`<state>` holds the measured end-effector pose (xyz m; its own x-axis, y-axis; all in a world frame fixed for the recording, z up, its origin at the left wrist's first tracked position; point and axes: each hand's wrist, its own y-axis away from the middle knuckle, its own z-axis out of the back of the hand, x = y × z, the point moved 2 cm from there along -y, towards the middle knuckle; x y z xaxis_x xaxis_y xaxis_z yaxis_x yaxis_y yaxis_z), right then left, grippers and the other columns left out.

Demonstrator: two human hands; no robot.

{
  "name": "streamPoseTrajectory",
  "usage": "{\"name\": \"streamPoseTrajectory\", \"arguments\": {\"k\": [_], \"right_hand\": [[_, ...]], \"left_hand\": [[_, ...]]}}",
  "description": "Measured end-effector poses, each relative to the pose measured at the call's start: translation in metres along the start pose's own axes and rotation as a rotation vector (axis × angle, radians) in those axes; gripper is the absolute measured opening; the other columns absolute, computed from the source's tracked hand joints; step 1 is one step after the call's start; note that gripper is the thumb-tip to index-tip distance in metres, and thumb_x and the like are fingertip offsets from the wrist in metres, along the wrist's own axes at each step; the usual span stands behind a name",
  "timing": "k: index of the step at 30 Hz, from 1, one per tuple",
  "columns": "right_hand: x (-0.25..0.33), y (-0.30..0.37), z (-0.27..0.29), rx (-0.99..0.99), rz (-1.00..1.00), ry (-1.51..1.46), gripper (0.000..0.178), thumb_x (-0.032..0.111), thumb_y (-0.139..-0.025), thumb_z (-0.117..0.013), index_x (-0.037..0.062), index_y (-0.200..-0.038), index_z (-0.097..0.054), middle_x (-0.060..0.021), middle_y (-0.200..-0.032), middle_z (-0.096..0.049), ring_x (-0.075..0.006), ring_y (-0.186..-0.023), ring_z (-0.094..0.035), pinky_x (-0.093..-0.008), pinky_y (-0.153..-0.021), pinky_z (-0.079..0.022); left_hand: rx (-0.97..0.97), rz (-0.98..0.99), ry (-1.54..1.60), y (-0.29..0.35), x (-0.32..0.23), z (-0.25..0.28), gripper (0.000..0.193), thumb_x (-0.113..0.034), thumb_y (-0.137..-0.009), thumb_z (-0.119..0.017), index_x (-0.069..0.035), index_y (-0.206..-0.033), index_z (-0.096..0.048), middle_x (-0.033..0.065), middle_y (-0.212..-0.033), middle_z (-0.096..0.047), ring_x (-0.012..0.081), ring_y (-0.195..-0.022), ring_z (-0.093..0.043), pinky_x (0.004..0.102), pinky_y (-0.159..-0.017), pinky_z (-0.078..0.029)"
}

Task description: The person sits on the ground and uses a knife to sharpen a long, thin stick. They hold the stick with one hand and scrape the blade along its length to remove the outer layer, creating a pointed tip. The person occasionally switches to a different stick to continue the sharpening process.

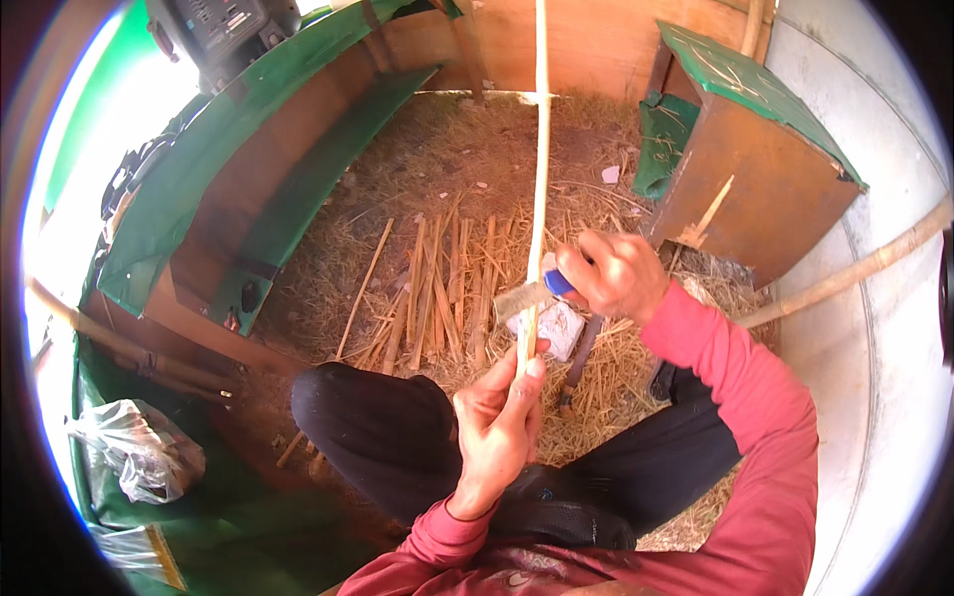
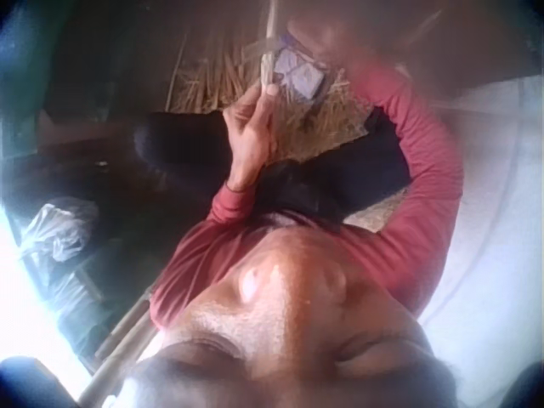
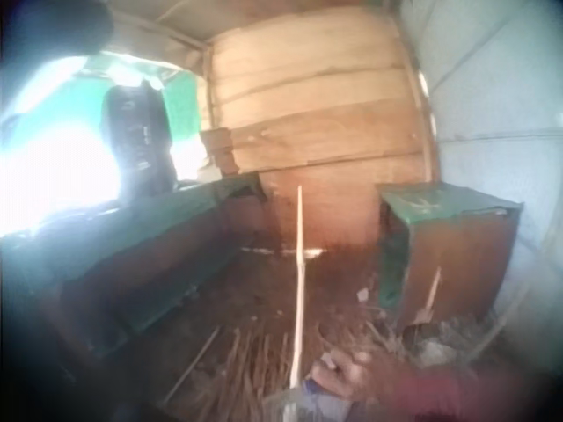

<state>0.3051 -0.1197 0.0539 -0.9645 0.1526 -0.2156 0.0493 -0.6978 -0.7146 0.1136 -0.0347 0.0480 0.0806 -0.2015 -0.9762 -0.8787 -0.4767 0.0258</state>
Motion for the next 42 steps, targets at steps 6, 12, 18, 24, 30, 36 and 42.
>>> {"name": "streamPoseTrajectory", "arguments": {"k": [6, 12, 18, 24, 30, 36, 42], "right_hand": [[-0.171, 0.056, 0.024, 0.103, -1.012, 0.299, 0.033, 0.034, -0.096, -0.049, 0.0021, -0.099, -0.057, -0.0198, -0.071, -0.062, -0.0363, -0.061, -0.063, -0.0456, -0.051, -0.047], [-0.059, 0.009, 0.018, -0.036, -0.545, -0.117, 0.024, 0.031, -0.095, -0.057, 0.0069, -0.100, -0.057, -0.0174, -0.061, -0.062, -0.0345, -0.055, -0.064, -0.0450, -0.045, -0.047], [0.037, -0.017, 0.019, 0.090, -0.109, -0.194, 0.019, 0.018, -0.086, -0.066, 0.0050, -0.096, -0.057, -0.0091, -0.073, -0.058, -0.0258, -0.052, -0.062, -0.0380, -0.044, -0.049], [-0.013, -0.006, 0.002, 0.030, -0.091, 0.090, 0.034, 0.025, -0.087, -0.066, 0.0021, -0.110, -0.055, -0.0129, -0.065, -0.056, -0.0232, -0.046, -0.059, -0.0341, -0.036, -0.045], [-0.233, 0.112, 0.025, -0.073, -1.183, 0.374, 0.042, 0.046, -0.099, -0.041, 0.0072, -0.106, -0.057, -0.0243, -0.071, -0.064, -0.0431, -0.070, -0.064, -0.0529, -0.059, -0.046], [-0.108, 0.024, 0.053, -0.109, -0.823, -0.084, 0.036, 0.042, -0.099, -0.048, 0.0069, -0.100, -0.055, -0.0190, -0.064, -0.062, -0.0398, -0.061, -0.063, -0.0482, -0.052, -0.046], [0.011, -0.003, 0.025, -0.054, -0.176, -0.364, 0.024, 0.034, -0.093, -0.060, 0.0113, -0.100, -0.055, -0.0061, -0.063, -0.053, -0.0226, -0.044, -0.057, -0.0337, -0.040, -0.046]], "left_hand": [[-0.049, -0.175, 0.228, 0.039, -0.019, 0.036, 0.028, -0.009, -0.099, -0.050, 0.014, -0.114, -0.057, -0.0031, -0.045, -0.044, 0.0017, -0.032, -0.033, 0.0201, -0.034, -0.023], [-0.005, 0.005, 0.309, 0.005, 0.000, 0.032, 0.040, -0.026, -0.104, -0.041, 0.006, -0.122, -0.055, -0.0032, -0.041, -0.034, 0.0062, -0.028, -0.029, 0.0226, -0.032, -0.024], [0.008, -0.015, 0.115, 0.003, -0.008, 0.018, 0.040, -0.029, -0.105, -0.038, 0.004, -0.109, -0.060, -0.0016, -0.040, -0.039, 0.0062, -0.027, -0.029, 0.0226, -0.030, -0.022], [0.000, -0.054, -0.001, 0.011, 0.000, 0.002, 0.037, -0.028, -0.105, -0.039, 0.003, -0.104, -0.061, -0.0022, -0.041, -0.040, 0.0043, -0.029, -0.030, 0.0219, -0.032, -0.021], [0.222, 0.134, -0.101, 0.064, 0.028, -0.007, 0.037, -0.027, -0.103, -0.045, 0.004, -0.107, -0.063, -0.0023, -0.045, -0.043, 0.0057, -0.032, -0.035, 0.0231, -0.034, -0.026], [-0.054, -0.079, 0.055, 0.002, 0.017, 0.018, 0.037, -0.027, -0.103, -0.044, 0.004, -0.116, -0.060, 0.0007, -0.044, -0.043, 0.0071, -0.030, -0.034, 0.0225, -0.030, -0.025], [-0.055, -0.111, 0.021, -0.006, 0.002, -0.003, 0.036, -0.022, -0.103, -0.045, 0.005, -0.124, -0.058, -0.0008, -0.048, -0.042, 0.0053, -0.033, -0.033, 0.0214, -0.032, -0.024]]}}
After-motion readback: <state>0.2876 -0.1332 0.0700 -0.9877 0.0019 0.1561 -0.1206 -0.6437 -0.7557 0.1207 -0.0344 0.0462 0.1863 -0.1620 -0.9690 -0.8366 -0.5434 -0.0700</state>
